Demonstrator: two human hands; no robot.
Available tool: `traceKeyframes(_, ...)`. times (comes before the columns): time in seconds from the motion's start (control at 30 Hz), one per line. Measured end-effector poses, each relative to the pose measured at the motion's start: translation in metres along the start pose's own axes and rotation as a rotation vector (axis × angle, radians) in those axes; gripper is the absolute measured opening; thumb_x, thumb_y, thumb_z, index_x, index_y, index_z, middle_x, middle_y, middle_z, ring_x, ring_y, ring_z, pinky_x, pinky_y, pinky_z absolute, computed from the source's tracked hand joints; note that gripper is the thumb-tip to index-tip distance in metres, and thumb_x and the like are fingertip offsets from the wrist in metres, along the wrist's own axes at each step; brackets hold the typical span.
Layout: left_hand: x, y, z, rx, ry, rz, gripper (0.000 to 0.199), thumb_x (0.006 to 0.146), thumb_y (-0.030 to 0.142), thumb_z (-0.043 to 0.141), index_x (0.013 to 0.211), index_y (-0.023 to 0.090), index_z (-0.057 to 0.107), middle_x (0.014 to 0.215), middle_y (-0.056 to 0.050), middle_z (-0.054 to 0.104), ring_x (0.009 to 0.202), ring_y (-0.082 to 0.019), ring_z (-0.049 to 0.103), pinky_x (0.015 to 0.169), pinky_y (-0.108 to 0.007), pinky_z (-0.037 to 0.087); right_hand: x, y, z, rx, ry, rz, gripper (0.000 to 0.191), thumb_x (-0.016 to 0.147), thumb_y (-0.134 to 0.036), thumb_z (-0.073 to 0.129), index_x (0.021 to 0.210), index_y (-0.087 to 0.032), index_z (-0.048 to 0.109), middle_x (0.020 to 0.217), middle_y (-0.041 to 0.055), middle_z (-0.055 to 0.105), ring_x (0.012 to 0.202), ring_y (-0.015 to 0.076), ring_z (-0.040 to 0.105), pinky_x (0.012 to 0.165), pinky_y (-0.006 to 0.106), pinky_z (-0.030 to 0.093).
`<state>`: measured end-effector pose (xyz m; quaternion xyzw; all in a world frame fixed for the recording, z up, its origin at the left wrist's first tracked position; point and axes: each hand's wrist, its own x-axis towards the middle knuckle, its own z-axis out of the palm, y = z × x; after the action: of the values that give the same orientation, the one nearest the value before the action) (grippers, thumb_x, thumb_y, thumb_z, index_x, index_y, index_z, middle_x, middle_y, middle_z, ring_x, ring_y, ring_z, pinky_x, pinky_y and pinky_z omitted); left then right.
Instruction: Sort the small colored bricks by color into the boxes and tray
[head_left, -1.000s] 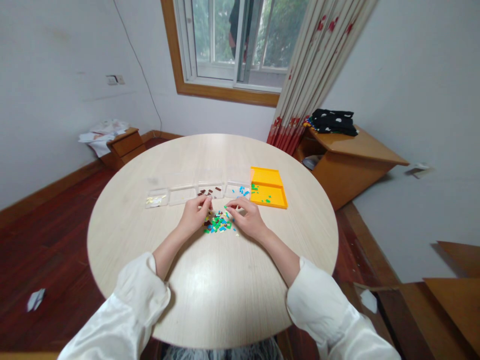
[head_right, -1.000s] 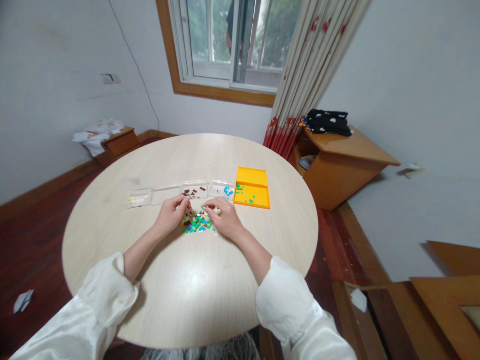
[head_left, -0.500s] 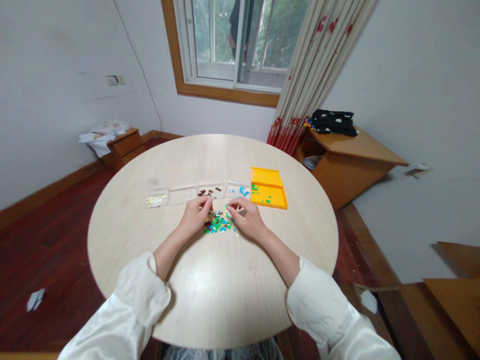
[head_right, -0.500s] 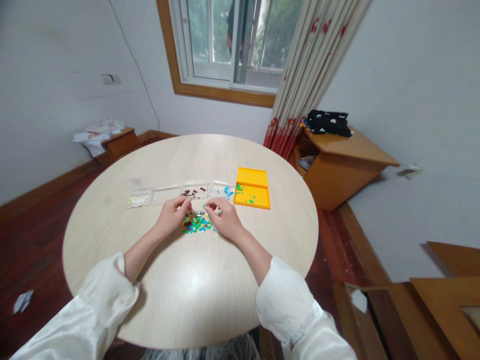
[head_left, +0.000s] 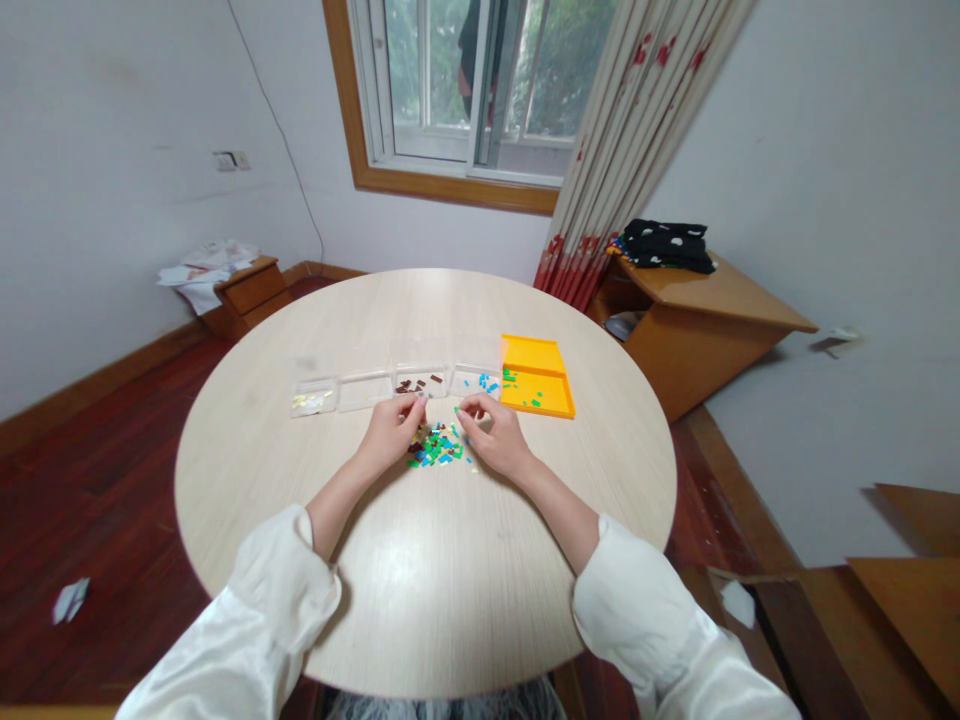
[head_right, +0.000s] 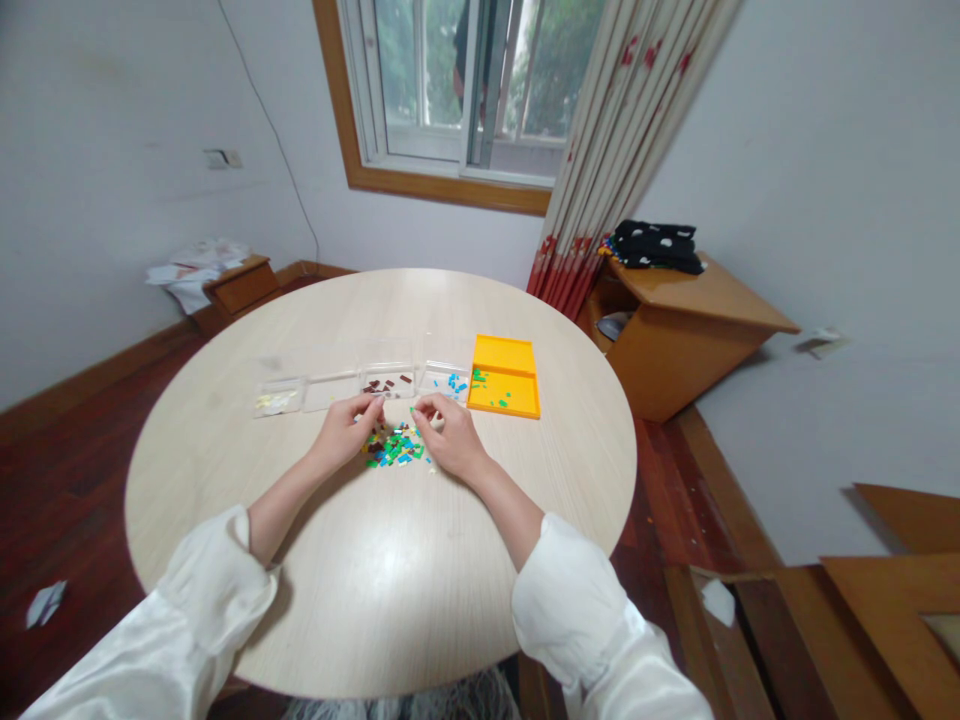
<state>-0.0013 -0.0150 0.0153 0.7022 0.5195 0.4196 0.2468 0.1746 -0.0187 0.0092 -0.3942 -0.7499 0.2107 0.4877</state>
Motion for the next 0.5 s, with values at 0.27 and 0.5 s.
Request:
traceKeyframes(0.27, 0.0, -0.002, 0.001, 0.01, -0.003, -0.004, 0.038, 0.083, 0.04, 0.038, 0.054, 0.018, 0.048, 0.051, 0.001, 0.05, 0.055, -0.013, 0.047, 0.057, -0.026, 0.036, 0.001, 0.003, -0.002, -0.058, 0.096, 0.005, 0.008, 0.078, -0.024, 0.052, 0.071, -0.021, 0.056, 0.072, 0.0021, 0.065, 0.069, 0.0156, 0.059, 0.066, 0.029, 0.047)
traceKeyframes(0.5, 0.0, -0.002, 0.001, -0.004, -0.011, -0.015, 0.037, 0.082, 0.04, 0.039, 0.054, 0.018, 0.047, 0.052, 0.001, 0.05, 0.055, -0.014, 0.048, 0.057, -0.026, 0.037, 0.004, 0.004, -0.01, -0.048, 0.184, 0.02, 0.008, 0.076, -0.024, 0.053, 0.069, -0.021, 0.055, 0.078, 0.0032, 0.068, 0.075, 0.0172, 0.064, 0.074, 0.032, 0.049)
